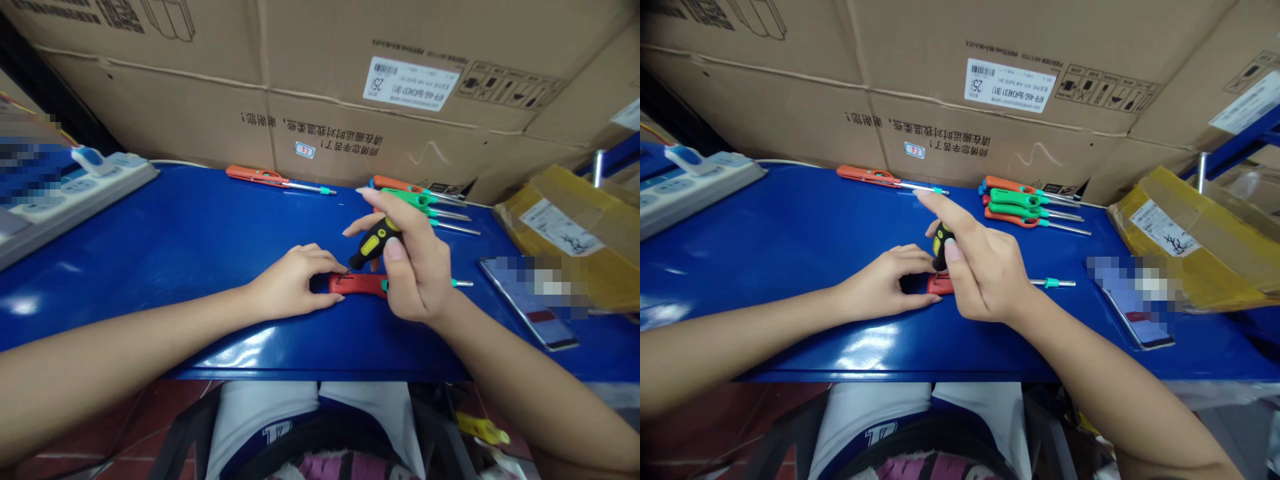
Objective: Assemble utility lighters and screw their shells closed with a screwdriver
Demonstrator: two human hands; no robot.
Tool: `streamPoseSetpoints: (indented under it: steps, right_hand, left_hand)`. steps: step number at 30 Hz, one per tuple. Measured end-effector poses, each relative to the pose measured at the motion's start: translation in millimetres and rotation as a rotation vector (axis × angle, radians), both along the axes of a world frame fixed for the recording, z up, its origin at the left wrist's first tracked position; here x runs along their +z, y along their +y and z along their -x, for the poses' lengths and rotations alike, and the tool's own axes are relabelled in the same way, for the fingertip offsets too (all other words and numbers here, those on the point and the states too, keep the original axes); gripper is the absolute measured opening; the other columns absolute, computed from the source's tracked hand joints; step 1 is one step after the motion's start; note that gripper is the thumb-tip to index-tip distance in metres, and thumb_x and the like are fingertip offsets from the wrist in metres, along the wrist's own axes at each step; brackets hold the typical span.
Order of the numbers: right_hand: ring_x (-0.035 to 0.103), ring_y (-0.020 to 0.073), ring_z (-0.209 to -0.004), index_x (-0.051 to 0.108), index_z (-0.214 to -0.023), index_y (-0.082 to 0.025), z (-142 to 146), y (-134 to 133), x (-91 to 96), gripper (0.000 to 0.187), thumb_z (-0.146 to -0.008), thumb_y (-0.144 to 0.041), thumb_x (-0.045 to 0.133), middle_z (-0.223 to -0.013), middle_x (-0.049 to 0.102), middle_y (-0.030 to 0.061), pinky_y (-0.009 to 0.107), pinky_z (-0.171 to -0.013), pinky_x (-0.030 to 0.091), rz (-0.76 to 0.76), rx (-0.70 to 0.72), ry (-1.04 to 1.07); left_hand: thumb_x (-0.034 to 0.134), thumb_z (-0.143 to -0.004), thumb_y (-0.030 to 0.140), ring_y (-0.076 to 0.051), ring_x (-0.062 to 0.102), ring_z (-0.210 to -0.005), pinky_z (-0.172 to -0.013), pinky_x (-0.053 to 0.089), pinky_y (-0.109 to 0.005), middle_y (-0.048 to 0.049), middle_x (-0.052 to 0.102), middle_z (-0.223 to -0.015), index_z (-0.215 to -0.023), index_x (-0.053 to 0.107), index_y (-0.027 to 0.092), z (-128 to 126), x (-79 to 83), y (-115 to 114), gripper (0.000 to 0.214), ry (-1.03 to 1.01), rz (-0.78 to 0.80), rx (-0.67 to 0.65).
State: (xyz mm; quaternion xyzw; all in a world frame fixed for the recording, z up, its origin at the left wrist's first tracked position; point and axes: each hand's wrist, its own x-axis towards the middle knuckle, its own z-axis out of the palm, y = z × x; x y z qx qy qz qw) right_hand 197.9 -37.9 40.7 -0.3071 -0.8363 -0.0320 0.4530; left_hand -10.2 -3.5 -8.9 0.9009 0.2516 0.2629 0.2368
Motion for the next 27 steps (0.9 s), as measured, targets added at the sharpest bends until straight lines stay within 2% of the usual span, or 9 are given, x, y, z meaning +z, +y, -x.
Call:
streamPoseSetpoints:
  steps: [4, 6, 10, 15, 17, 19, 21, 26, 27]
  right_hand:
    - [0.072, 0.0176, -0.073, 0.062, -0.128, -0.025, 0.5, 0.8, 1.8, 0.032, -0.096, -0.028, 0.062, -0.1, 0.077, 0.0029, 0.029, -0.064, 0.06, -0.202, -0.057, -0.016]
    - [0.074, 0.0188, -0.079, 0.061, -0.131, -0.025, 1.0, 0.3, 2.9, 0.032, -0.099, -0.028, 0.059, -0.102, 0.077, 0.0036, 0.03, -0.067, 0.06, -0.181, -0.044, -0.019]
    - [0.075, 0.0211, -0.087, 0.046, -0.149, -0.023, 2.3, -0.4, 2.5, 0.046, -0.105, -0.024, 0.033, -0.12, 0.073, 0.008, 0.037, -0.074, 0.062, -0.023, 0.026, -0.016]
    - [0.073, 0.0199, -0.077, 0.059, -0.133, -0.026, 1.8, -0.3, 1.9, 0.036, -0.097, -0.029, 0.061, -0.101, 0.077, 0.0031, 0.032, -0.066, 0.06, -0.214, -0.004, -0.065]
    - [0.073, 0.0204, -0.077, 0.058, -0.135, -0.026, 1.2, -1.2, 1.9, 0.035, -0.101, -0.032, 0.054, -0.101, 0.077, 0.004, 0.032, -0.066, 0.061, -0.185, -0.011, -0.073]
    - [0.074, 0.0209, -0.081, 0.051, -0.145, -0.024, 1.2, -2.1, 1.6, 0.043, -0.105, -0.028, 0.037, -0.11, 0.076, 0.0071, 0.036, -0.069, 0.063, -0.09, 0.014, -0.058]
    - [0.075, 0.0213, -0.084, 0.044, -0.15, -0.023, 1.8, -2.1, 1.2, 0.047, -0.105, -0.024, 0.031, -0.119, 0.074, 0.0088, 0.038, -0.073, 0.064, -0.031, 0.042, -0.05]
    - [0.074, 0.0191, -0.079, 0.056, -0.136, -0.028, 2.3, 0.6, 1.2, 0.038, -0.098, -0.027, 0.058, -0.108, 0.078, 0.0024, 0.031, -0.071, 0.062, -0.177, 0.023, -0.066]
    - [0.074, 0.0192, -0.079, 0.056, -0.136, -0.028, 2.2, 0.8, 1.0, 0.039, -0.098, -0.027, 0.059, -0.107, 0.078, 0.0024, 0.03, -0.07, 0.062, -0.178, 0.024, -0.055]
  left_hand:
    - [0.077, -0.086, 0.029, -0.022, 0.066, -0.097, -0.091, 0.047, -0.037, -0.0032, 0.076, -0.106, -0.109, 0.073, 0.021, -0.2, -0.8, -0.5, 0.024, -0.008, -0.015, 0.003]
    - [0.077, -0.086, 0.029, -0.022, 0.066, -0.097, -0.091, 0.047, -0.037, -0.0035, 0.075, -0.106, -0.11, 0.072, 0.021, -0.2, -0.7, -0.6, 0.025, -0.01, -0.013, 0.002]
    - [0.077, -0.086, 0.031, -0.023, 0.066, -0.097, -0.089, 0.047, -0.037, -0.0046, 0.075, -0.107, -0.108, 0.072, 0.02, 0.0, 0.3, -0.2, 0.025, 0.004, -0.004, -0.002]
    - [0.076, -0.086, 0.029, -0.022, 0.065, -0.097, -0.089, 0.047, -0.036, -0.0036, 0.074, -0.104, -0.102, 0.073, 0.02, -0.1, 0.4, 0.0, 0.019, 0.001, 0.0, 0.0]
    - [0.076, -0.087, 0.03, -0.022, 0.065, -0.097, -0.089, 0.047, -0.036, -0.0035, 0.074, -0.104, -0.103, 0.073, 0.021, 0.0, 0.7, -0.1, 0.019, 0.007, 0.004, -0.001]
    - [0.076, -0.087, 0.03, -0.023, 0.065, -0.098, -0.089, 0.047, -0.037, -0.0041, 0.074, -0.106, -0.104, 0.074, 0.021, 0.1, 0.9, 0.0, 0.02, 0.014, 0.007, -0.007]
    - [0.076, -0.087, 0.031, -0.023, 0.065, -0.1, -0.09, 0.048, -0.037, -0.0048, 0.074, -0.108, -0.105, 0.073, 0.02, 0.1, 0.8, 0.1, 0.021, 0.015, 0.008, -0.012]
    - [0.076, -0.087, 0.03, -0.023, 0.066, -0.098, -0.089, 0.048, -0.037, -0.0051, 0.074, -0.105, -0.105, 0.073, 0.019, 0.0, -0.1, -0.1, 0.022, -0.004, -0.007, 0.0]
    - [0.076, -0.087, 0.03, -0.023, 0.066, -0.098, -0.089, 0.048, -0.037, -0.0048, 0.074, -0.104, -0.105, 0.073, 0.019, 0.0, 0.0, -0.2, 0.022, -0.002, -0.009, 0.001]
